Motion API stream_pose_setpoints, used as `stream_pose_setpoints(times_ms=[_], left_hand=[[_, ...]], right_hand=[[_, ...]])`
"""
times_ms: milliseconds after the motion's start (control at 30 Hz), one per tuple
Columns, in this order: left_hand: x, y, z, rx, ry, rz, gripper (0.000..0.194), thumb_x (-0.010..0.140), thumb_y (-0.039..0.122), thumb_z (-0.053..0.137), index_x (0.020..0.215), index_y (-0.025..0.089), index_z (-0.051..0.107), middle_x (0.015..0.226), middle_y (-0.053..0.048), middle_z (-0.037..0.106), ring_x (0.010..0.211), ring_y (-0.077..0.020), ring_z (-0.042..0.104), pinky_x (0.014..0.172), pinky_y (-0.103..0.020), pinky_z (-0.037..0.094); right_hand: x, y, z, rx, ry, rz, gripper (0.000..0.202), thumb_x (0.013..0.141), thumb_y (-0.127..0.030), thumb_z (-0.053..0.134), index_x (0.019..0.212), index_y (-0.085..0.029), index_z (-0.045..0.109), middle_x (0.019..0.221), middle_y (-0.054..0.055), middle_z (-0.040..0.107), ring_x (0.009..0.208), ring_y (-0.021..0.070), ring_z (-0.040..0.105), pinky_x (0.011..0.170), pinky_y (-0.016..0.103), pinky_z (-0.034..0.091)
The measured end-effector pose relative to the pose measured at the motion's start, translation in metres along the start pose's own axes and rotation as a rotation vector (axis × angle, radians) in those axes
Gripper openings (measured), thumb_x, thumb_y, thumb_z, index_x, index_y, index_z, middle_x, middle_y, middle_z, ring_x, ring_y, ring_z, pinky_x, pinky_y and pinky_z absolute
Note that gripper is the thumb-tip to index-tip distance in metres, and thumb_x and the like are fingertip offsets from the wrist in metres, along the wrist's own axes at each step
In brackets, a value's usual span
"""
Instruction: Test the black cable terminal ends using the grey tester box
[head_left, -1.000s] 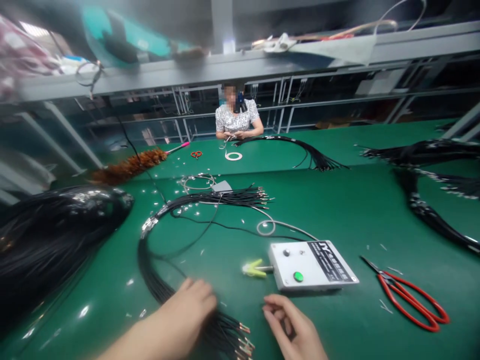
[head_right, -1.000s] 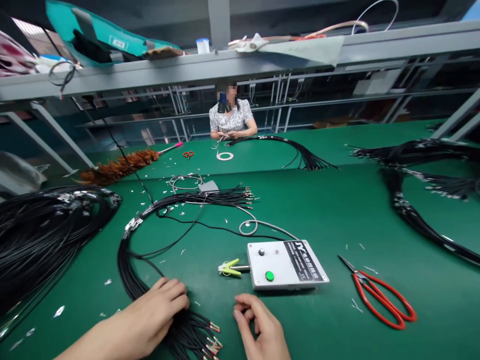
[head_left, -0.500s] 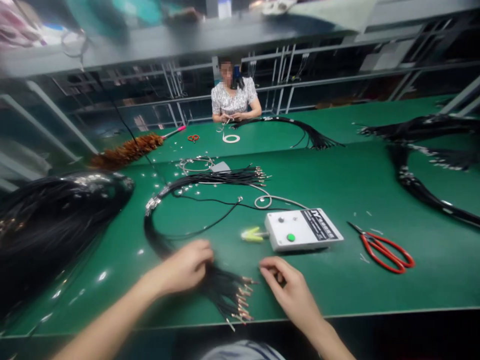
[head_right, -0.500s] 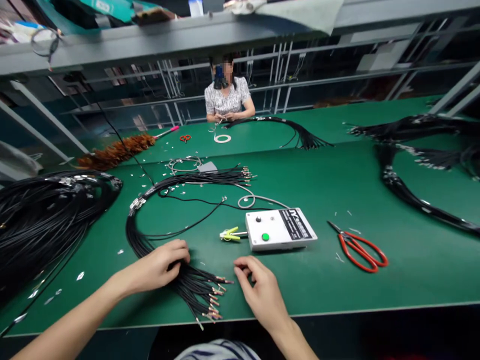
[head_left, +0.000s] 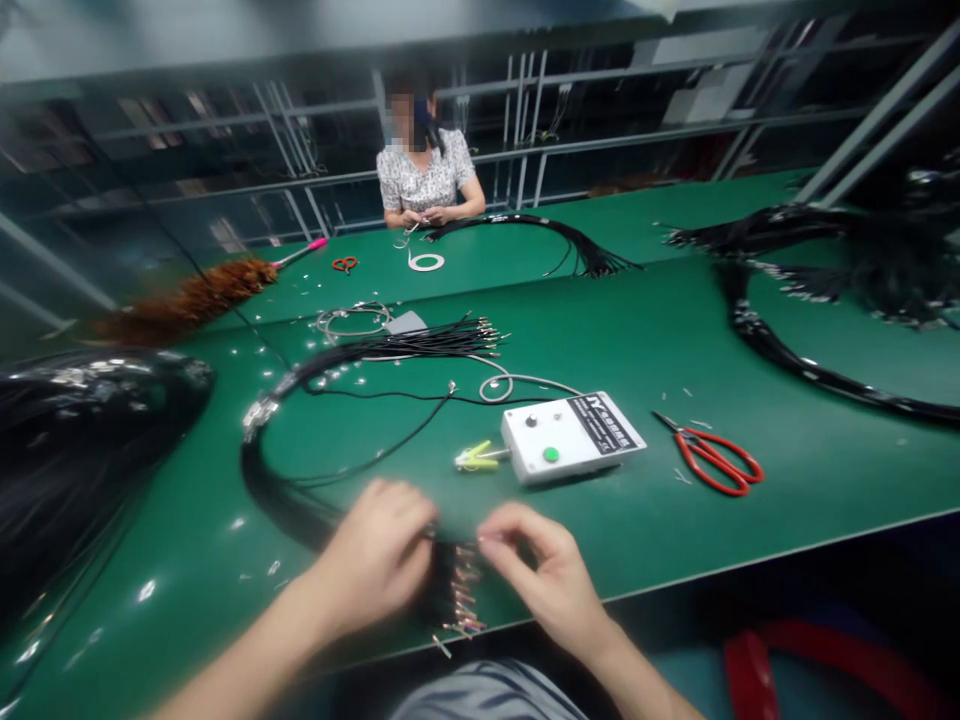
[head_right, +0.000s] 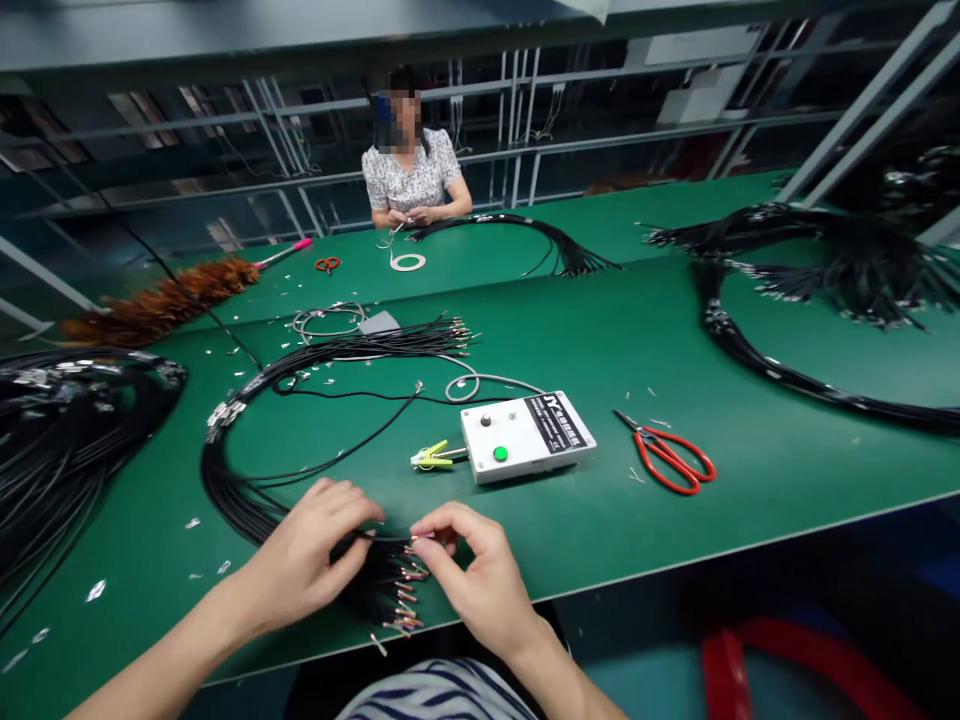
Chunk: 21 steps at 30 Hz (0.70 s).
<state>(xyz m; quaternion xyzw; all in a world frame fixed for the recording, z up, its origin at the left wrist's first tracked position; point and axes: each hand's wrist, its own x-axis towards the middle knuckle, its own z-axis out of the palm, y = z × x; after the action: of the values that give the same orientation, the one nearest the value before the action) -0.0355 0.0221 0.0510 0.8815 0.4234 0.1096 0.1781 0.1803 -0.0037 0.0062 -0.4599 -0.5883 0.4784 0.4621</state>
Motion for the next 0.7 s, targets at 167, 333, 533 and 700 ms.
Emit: stream_pose_setpoints(times_ms=[167, 333, 533, 700], left_hand=[[0.012, 0.03, 0.004, -0.147, 0.012, 0.024, 0.02, 0.096, 0.019, 0.042, 0.092, 0.018, 0.062, 0.085, -0.006, 0.065, 0.078, -0.02, 0.056, 0.073, -0.033, 0.043], [0.012, 0.027, 0.011, -0.449, 0.148, -0.108, 0.02, 0.099, 0.02, 0.046, 0.101, 0.021, 0.065, 0.091, -0.003, 0.071, 0.08, -0.0156, 0.064, 0.074, -0.025, 0.048], [0.01, 0.026, 0.019, -0.548, 0.189, -0.175, 0.019, 0.098, 0.022, 0.049, 0.099, 0.021, 0.068, 0.087, -0.002, 0.072, 0.074, -0.0146, 0.064, 0.071, -0.023, 0.048], [0.009, 0.025, 0.025, -0.578, 0.226, -0.208, 0.019, 0.097, 0.022, 0.049, 0.094, 0.021, 0.068, 0.082, -0.002, 0.071, 0.07, -0.014, 0.063, 0.068, -0.023, 0.048]], right_hand=[[0.002, -0.009, -0.001, 0.031, 0.036, -0.016, 0.009, 0.087, -0.028, 0.066, 0.083, -0.02, 0.071, 0.077, 0.002, 0.066, 0.071, 0.0151, 0.059, 0.067, 0.027, 0.047], [0.004, -0.01, -0.004, 0.291, 0.068, 0.18, 0.019, 0.086, -0.036, 0.068, 0.097, -0.02, 0.068, 0.08, 0.002, 0.068, 0.065, 0.0129, 0.057, 0.064, 0.026, 0.047], [0.018, -0.011, 0.006, 0.622, 0.067, 0.342, 0.024, 0.081, -0.038, 0.072, 0.094, -0.019, 0.064, 0.068, -0.003, 0.056, 0.059, 0.0096, 0.047, 0.057, 0.022, 0.038], [0.017, -0.01, 0.02, 0.791, 0.048, 0.426, 0.024, 0.077, -0.034, 0.076, 0.088, -0.02, 0.06, 0.063, -0.006, 0.047, 0.054, 0.0075, 0.037, 0.053, 0.021, 0.03]])
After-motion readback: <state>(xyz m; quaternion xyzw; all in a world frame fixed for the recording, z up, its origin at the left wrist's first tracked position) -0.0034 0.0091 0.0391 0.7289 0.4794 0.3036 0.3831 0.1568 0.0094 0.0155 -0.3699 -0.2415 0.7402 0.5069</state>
